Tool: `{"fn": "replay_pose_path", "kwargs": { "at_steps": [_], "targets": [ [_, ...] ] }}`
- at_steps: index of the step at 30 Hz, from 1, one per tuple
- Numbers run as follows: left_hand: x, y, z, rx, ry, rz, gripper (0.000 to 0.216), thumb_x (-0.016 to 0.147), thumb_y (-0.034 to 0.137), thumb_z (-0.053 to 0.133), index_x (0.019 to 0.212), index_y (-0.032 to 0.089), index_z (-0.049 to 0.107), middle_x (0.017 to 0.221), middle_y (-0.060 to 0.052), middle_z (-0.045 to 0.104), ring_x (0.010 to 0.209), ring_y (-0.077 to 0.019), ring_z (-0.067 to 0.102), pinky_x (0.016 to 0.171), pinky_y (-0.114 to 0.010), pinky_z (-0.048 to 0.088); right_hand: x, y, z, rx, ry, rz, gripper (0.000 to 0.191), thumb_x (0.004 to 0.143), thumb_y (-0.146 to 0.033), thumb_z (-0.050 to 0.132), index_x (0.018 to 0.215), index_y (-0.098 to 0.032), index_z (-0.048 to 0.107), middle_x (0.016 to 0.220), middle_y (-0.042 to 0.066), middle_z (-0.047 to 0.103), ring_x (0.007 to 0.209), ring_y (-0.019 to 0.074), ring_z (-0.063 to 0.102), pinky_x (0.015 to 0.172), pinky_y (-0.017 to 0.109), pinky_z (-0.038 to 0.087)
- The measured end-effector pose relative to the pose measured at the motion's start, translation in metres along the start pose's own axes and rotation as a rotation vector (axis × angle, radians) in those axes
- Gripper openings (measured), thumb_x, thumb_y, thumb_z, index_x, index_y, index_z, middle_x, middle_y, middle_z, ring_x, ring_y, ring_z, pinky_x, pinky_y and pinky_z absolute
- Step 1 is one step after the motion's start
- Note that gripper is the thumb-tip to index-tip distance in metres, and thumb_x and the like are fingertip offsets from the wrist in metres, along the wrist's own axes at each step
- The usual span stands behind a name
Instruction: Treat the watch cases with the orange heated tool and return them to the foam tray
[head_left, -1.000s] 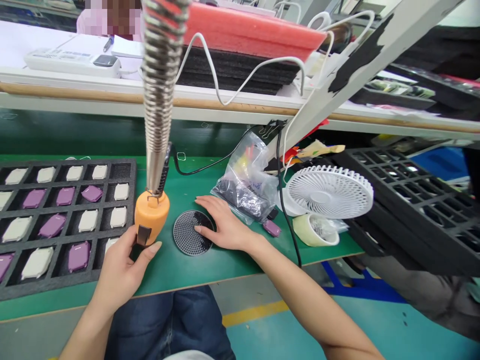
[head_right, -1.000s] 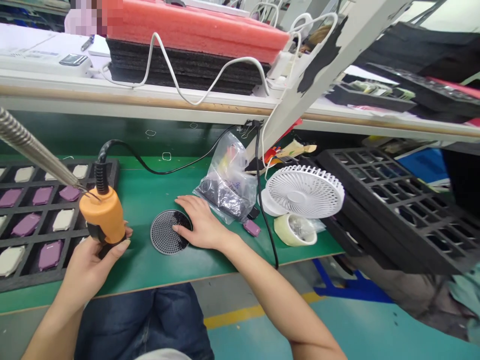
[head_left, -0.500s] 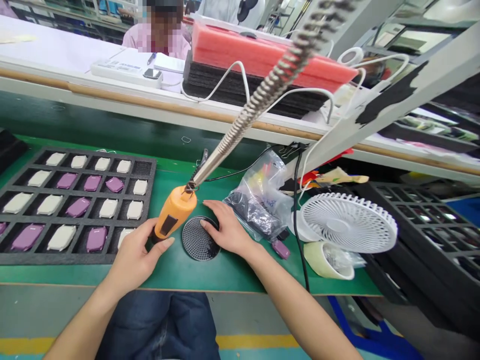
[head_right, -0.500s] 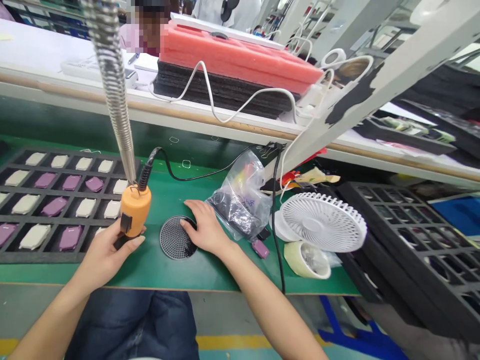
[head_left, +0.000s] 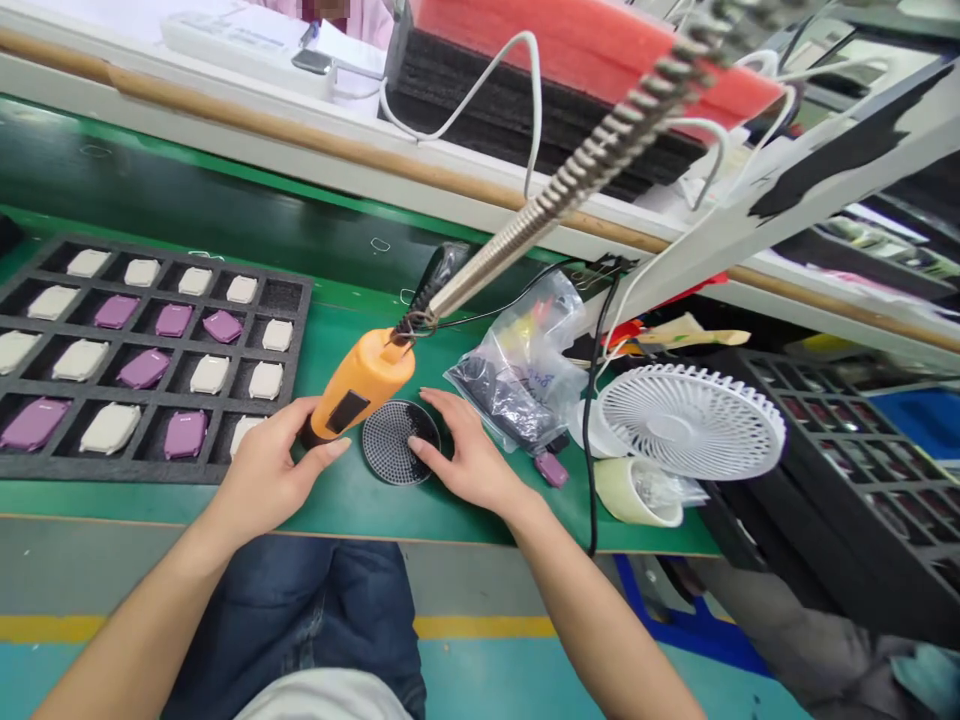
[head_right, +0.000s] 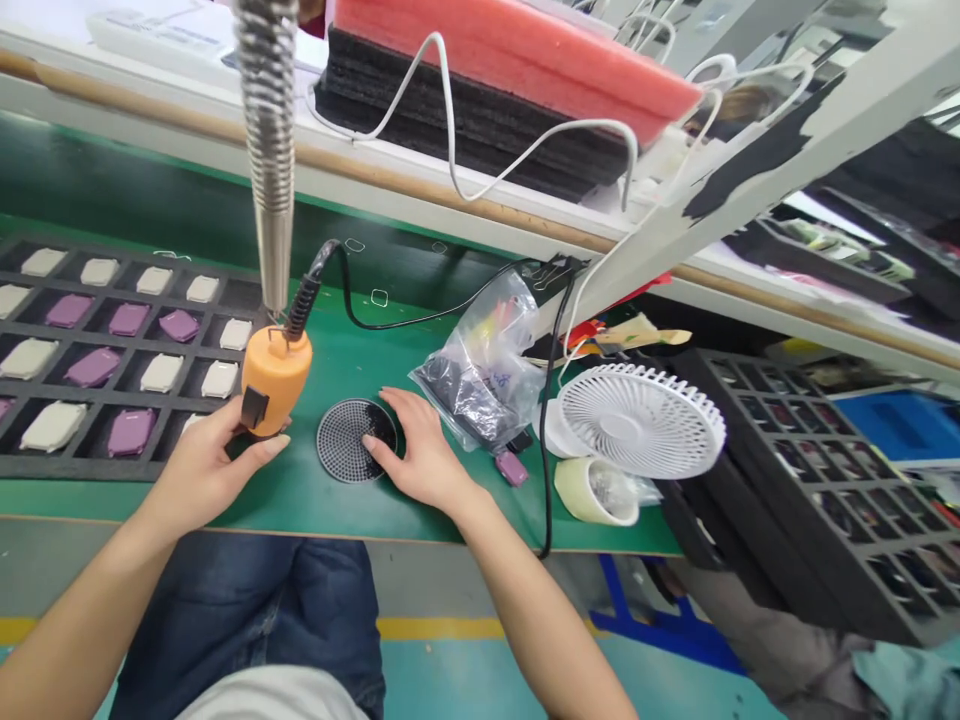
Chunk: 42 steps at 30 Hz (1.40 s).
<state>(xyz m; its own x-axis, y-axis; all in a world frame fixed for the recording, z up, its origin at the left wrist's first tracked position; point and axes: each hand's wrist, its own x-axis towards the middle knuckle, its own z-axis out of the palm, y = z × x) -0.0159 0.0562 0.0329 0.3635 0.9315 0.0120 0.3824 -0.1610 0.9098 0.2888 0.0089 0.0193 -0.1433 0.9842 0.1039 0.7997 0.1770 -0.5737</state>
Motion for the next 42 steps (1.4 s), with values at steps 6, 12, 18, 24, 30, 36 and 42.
{"fn": "replay_pose_path", "kwargs": {
  "at_steps": [6, 12, 18, 24, 30, 36, 42],
  "targets": [
    [0.000, -0.003, 0.002, -0.012, 0.014, 0.005, 0.046, 0.092, 0.055, 0.071, 0.127, 0.025, 0.069, 0.125, -0.008, 0.076, 0.112, -0.0270, 0.073, 0.101, -0.037, 0.057, -0.009, -0.005, 0.002, 0.001, -0.025, -0.021, 0.056, 0.096, -0.048, 0.064, 0.146, -0.025, 0.053, 0.157, 0.012, 0.051, 0.143, 0.0304, 0.052, 0.119, 0.061, 0.046],
    [0.001, 0.009, 0.004, 0.001, 0.046, 0.076, 0.041, 0.095, 0.055, 0.066, 0.124, 0.026, 0.069, 0.122, -0.007, 0.078, 0.107, -0.0251, 0.075, 0.092, -0.034, 0.060, -0.014, -0.008, 0.001, -0.059, 0.035, -0.061, 0.056, 0.096, -0.049, 0.064, 0.146, -0.026, 0.053, 0.156, 0.012, 0.052, 0.142, 0.0302, 0.053, 0.118, 0.060, 0.048],
    [0.001, 0.003, 0.006, 0.014, 0.054, 0.100, 0.044, 0.095, 0.059, 0.064, 0.124, 0.026, 0.068, 0.124, -0.009, 0.077, 0.110, -0.0263, 0.075, 0.095, -0.036, 0.060, -0.019, -0.008, 0.007, -0.066, 0.035, -0.034, 0.058, 0.095, -0.050, 0.064, 0.147, -0.027, 0.052, 0.159, 0.012, 0.049, 0.145, 0.0315, 0.050, 0.120, 0.062, 0.045],
    [0.006, -0.012, 0.006, 0.062, 0.031, 0.108, 0.055, 0.093, 0.068, 0.061, 0.124, 0.024, 0.066, 0.123, -0.009, 0.077, 0.114, -0.0276, 0.074, 0.098, -0.035, 0.059, -0.028, -0.016, -0.002, -0.021, -0.014, -0.012, 0.063, 0.094, -0.051, 0.067, 0.149, -0.025, 0.050, 0.162, 0.012, 0.046, 0.147, 0.0334, 0.048, 0.121, 0.064, 0.042],
    [0.014, -0.017, 0.001, 0.123, 0.007, 0.121, 0.063, 0.086, 0.076, 0.063, 0.120, 0.024, 0.068, 0.124, -0.008, 0.077, 0.115, -0.0303, 0.074, 0.095, -0.037, 0.061, -0.015, -0.027, -0.003, 0.033, -0.057, -0.078, 0.069, 0.094, -0.051, 0.066, 0.154, -0.026, 0.045, 0.166, 0.012, 0.041, 0.153, 0.0358, 0.040, 0.126, 0.069, 0.033],
    [0.018, -0.005, -0.003, 0.164, -0.032, 0.174, 0.062, 0.092, 0.075, 0.054, 0.124, 0.023, 0.065, 0.124, -0.009, 0.076, 0.117, -0.0313, 0.072, 0.101, -0.043, 0.059, 0.005, -0.025, -0.012, 0.143, 0.011, -0.141, 0.060, 0.094, -0.049, 0.067, 0.147, -0.024, 0.053, 0.157, 0.012, 0.052, 0.143, 0.0316, 0.053, 0.118, 0.062, 0.047],
    [-0.004, 0.036, 0.026, 0.207, 0.019, 0.240, 0.042, 0.103, 0.052, 0.057, 0.125, 0.016, 0.064, 0.120, -0.009, 0.071, 0.108, -0.0212, 0.069, 0.099, -0.045, 0.058, -0.002, -0.069, 0.005, 0.433, 0.195, -0.287, 0.064, 0.093, -0.050, 0.067, 0.149, -0.024, 0.050, 0.157, 0.012, 0.051, 0.144, 0.0323, 0.052, 0.120, 0.064, 0.044]
  ]
}}
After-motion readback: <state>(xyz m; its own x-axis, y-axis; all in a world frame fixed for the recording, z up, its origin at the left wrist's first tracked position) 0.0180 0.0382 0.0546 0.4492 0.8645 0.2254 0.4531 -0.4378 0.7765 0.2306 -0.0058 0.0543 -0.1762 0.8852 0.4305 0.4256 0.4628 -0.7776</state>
